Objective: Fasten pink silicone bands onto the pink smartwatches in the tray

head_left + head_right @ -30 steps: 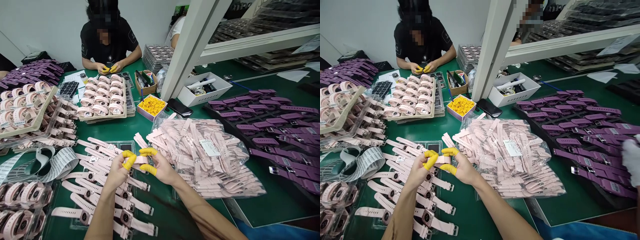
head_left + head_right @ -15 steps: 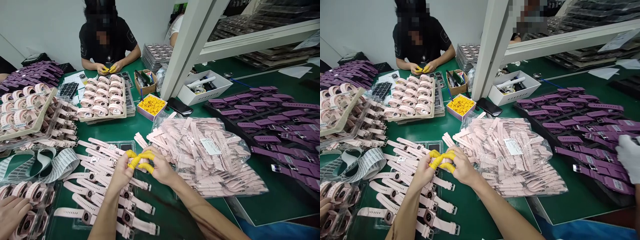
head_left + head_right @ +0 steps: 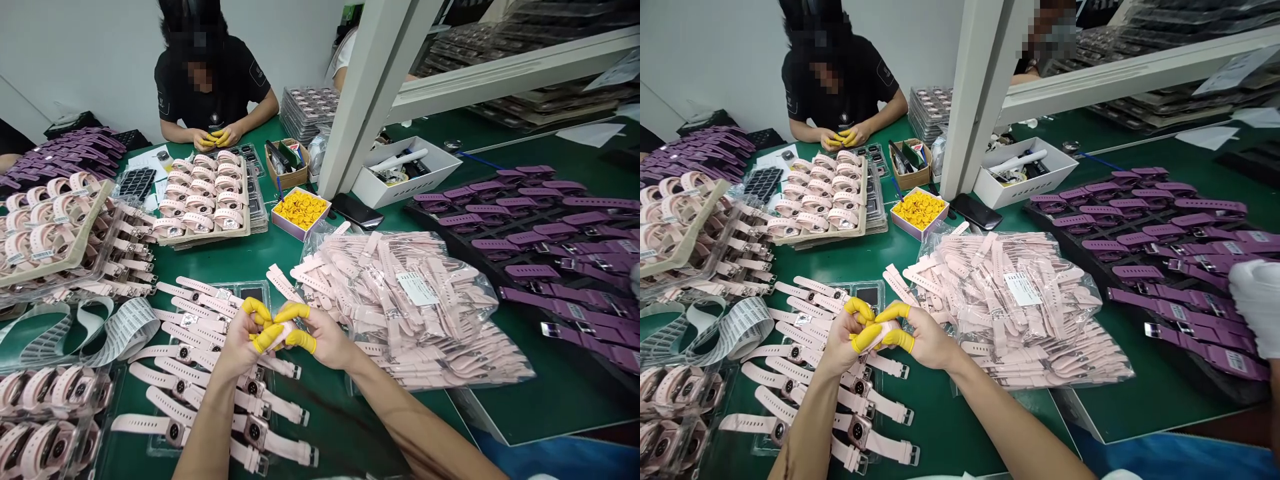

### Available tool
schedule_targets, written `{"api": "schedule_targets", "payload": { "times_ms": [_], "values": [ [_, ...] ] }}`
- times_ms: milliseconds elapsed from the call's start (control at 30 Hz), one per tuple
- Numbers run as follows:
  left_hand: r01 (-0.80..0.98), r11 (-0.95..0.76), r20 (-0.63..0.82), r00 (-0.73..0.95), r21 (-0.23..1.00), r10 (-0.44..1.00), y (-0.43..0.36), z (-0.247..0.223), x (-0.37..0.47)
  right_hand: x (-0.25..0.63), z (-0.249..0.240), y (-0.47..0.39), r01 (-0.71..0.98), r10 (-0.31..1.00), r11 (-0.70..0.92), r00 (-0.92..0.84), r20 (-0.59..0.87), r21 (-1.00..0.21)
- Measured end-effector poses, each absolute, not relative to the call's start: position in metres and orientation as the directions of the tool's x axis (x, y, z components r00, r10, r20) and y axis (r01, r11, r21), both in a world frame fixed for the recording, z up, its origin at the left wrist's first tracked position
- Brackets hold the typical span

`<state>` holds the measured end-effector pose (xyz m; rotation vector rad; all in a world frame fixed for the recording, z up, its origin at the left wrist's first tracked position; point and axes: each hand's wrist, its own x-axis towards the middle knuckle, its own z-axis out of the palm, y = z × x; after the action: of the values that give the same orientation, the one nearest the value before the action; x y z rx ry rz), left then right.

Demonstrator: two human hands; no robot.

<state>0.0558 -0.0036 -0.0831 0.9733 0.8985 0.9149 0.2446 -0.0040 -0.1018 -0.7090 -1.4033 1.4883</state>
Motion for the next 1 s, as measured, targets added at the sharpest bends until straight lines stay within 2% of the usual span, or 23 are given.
{"api": "schedule_targets", "payload": {
  "times_ms": [200,333,467,600,900,1000],
  "values": [
    [-0.199,0.247,-0.189,0.268,0.948,0.945,-0.0007,-0.0815,0.0573,0.2439,-0.1000,-0.0025,-0.138,0.873,0.228,-0.409,0.265,-0.964],
    [-0.233,0.262,-0.182,0.317,0.936,0.931,0.0025,-0.0816,0.0550,0.2437,-0.1020,-0.0023,-0.165,0.915,0.157,-0.348,0.206,-0.974],
    [-0.247,0.235,-0.171,0.257,0.940,0.951,0.0021,-0.0837,0.0566,0.2413,-0.1011,-0.0023,-0.193,0.910,0.147,-0.359,0.209,-0.970],
    [-0.183,0.193,-0.155,0.206,0.964,0.966,0.0006,-0.0808,0.0600,0.2386,-0.1007,-0.0016,-0.146,0.881,0.250,-0.375,0.287,-0.957],
    [0.072,0.072,-0.080,0.114,0.995,0.990,0.0006,-0.0805,0.0551,0.2372,-0.1041,-0.0003,-0.054,0.870,0.357,-0.343,0.353,-0.932],
    [-0.062,0.096,-0.085,0.156,0.993,0.984,0.0035,-0.0830,0.0526,0.2372,-0.1043,-0.0003,-0.046,0.888,0.328,-0.326,0.325,-0.944]
  ]
}}
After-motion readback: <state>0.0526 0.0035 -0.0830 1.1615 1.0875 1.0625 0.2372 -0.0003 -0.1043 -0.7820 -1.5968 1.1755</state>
